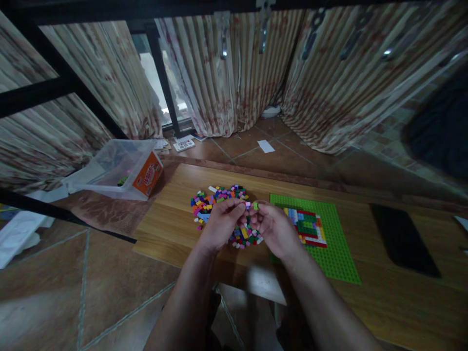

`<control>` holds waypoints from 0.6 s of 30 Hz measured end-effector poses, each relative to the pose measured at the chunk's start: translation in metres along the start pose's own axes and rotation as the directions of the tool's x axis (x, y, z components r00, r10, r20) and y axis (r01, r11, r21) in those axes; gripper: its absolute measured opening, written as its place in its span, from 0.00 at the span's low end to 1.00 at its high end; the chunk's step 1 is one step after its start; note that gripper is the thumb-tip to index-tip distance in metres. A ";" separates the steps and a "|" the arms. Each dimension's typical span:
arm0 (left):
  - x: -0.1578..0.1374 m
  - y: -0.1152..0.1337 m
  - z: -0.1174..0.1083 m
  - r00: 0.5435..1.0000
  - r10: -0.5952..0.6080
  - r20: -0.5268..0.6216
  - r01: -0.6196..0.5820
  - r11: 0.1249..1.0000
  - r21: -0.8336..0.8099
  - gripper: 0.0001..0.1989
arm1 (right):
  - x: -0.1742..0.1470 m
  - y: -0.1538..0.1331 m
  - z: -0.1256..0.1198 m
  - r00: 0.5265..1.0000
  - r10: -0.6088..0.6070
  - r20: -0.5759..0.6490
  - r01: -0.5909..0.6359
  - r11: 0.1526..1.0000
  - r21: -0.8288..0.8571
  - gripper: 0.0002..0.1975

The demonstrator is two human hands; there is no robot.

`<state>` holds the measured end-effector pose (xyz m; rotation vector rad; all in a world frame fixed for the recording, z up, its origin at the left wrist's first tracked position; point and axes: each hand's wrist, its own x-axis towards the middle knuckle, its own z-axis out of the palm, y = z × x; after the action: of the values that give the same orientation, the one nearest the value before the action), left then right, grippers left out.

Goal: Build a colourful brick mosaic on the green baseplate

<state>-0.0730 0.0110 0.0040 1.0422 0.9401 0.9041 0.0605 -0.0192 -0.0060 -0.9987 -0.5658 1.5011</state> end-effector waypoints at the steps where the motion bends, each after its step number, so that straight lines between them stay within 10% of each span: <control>1: 0.000 0.000 0.000 1.000 0.004 -0.008 -0.004 1.000 0.006 0.14 | 0.000 0.000 0.000 1.000 0.005 0.000 -0.005 1.000 0.004 0.13; 18: 0.001 -0.006 0.001 0.997 0.018 0.074 -0.028 0.991 0.131 0.15 | -0.001 0.003 0.002 0.982 -0.137 -0.129 0.109 0.973 -0.203 0.16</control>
<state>-0.0710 0.0108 -0.0013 1.1934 0.9387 0.8258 0.0572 -0.0201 -0.0075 -1.1901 -0.6699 1.2705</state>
